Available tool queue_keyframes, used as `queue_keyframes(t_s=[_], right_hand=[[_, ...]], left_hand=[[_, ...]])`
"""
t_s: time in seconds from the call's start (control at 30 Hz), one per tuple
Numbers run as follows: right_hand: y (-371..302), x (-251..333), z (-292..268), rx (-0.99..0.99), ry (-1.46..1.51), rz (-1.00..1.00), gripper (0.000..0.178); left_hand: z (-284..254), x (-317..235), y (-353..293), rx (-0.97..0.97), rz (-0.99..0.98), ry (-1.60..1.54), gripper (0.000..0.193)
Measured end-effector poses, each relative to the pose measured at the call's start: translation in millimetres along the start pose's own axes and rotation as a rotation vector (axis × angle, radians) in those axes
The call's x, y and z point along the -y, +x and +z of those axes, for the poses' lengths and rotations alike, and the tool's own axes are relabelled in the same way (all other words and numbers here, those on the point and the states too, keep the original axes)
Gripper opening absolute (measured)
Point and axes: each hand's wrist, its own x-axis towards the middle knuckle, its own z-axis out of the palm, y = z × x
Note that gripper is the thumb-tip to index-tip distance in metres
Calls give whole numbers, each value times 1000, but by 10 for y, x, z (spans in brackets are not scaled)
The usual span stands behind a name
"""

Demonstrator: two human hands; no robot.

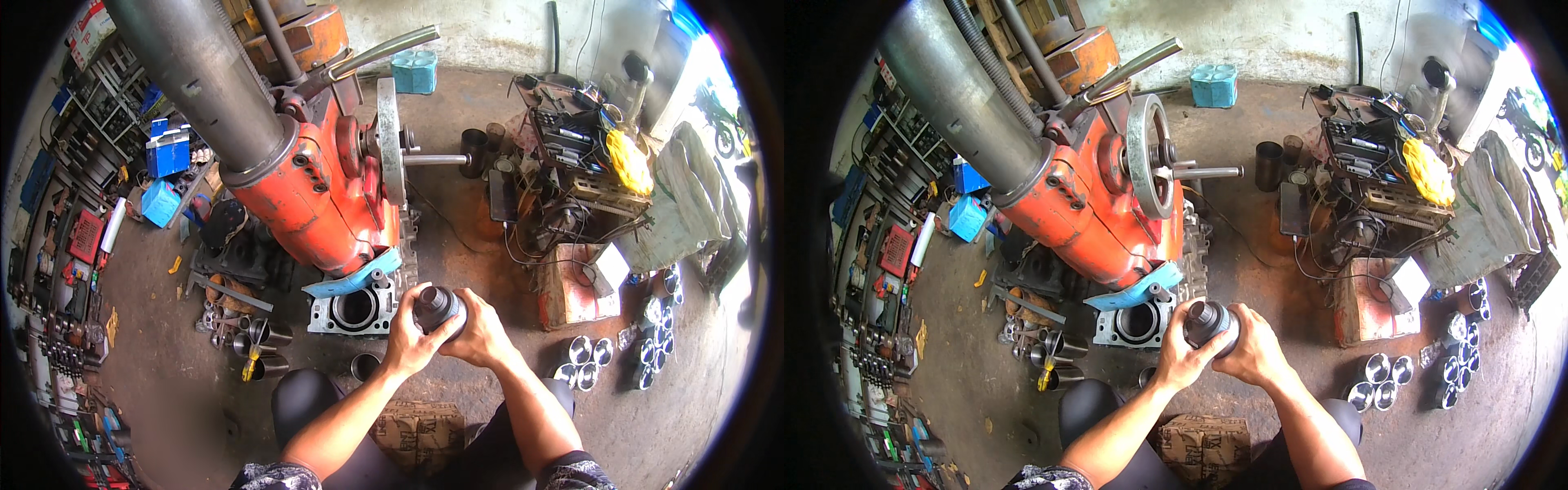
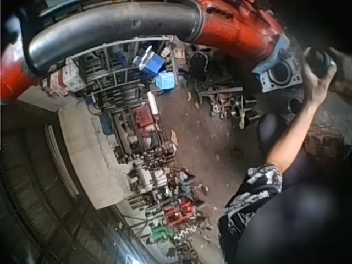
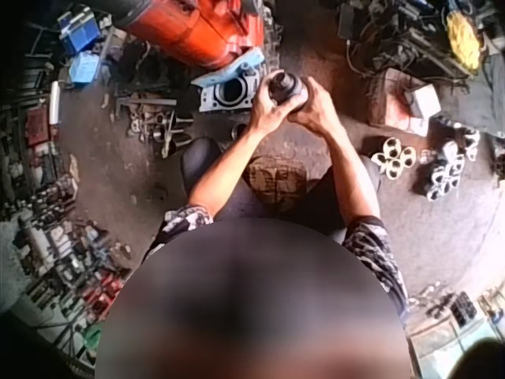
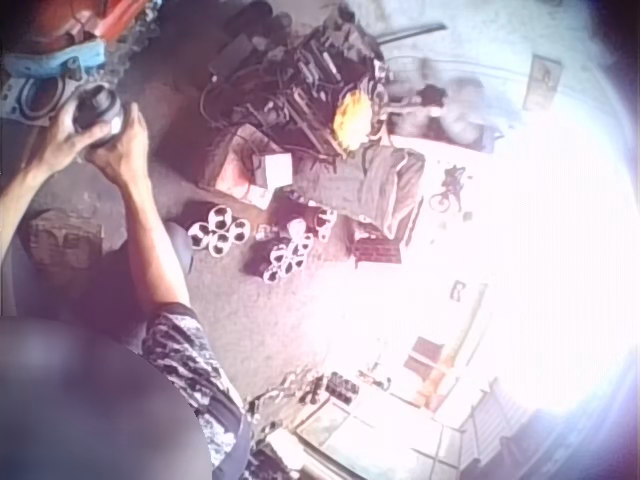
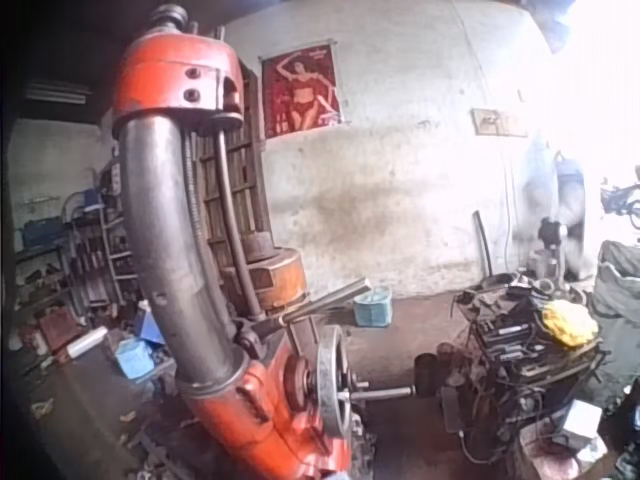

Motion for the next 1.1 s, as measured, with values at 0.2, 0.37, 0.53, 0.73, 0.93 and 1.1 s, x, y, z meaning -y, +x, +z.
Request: queue_keyframes(t_s=[0.2, 0.37, 0.53, 0.73, 0.93, 1.1], right_hand=[[-11, -8, -1, 2, -19, 1, 82], [-14, -25, -26, 12, -25, -18, 82], [-26, -15, 0, -5, -29, 6, 82], [-11, -6, -15, 5, -5, -8, 81], [-23, 11, 7, -19, 19, -10, 79], [-12, 10, 4, -23, 19, -13, 79]], left_hand=[[-5, -13, 0, 5, -8, 14, 70], [5, -23, -13, 8, -27, 6, 71], [2, -17, -11, 4, -23, 26, 71], [-2, -18, -16, 3, -2, -3, 71], [-6, -42, -9, -12, -3, 16, 71], [7, -34, -1, 2, -31, 8, 72]])
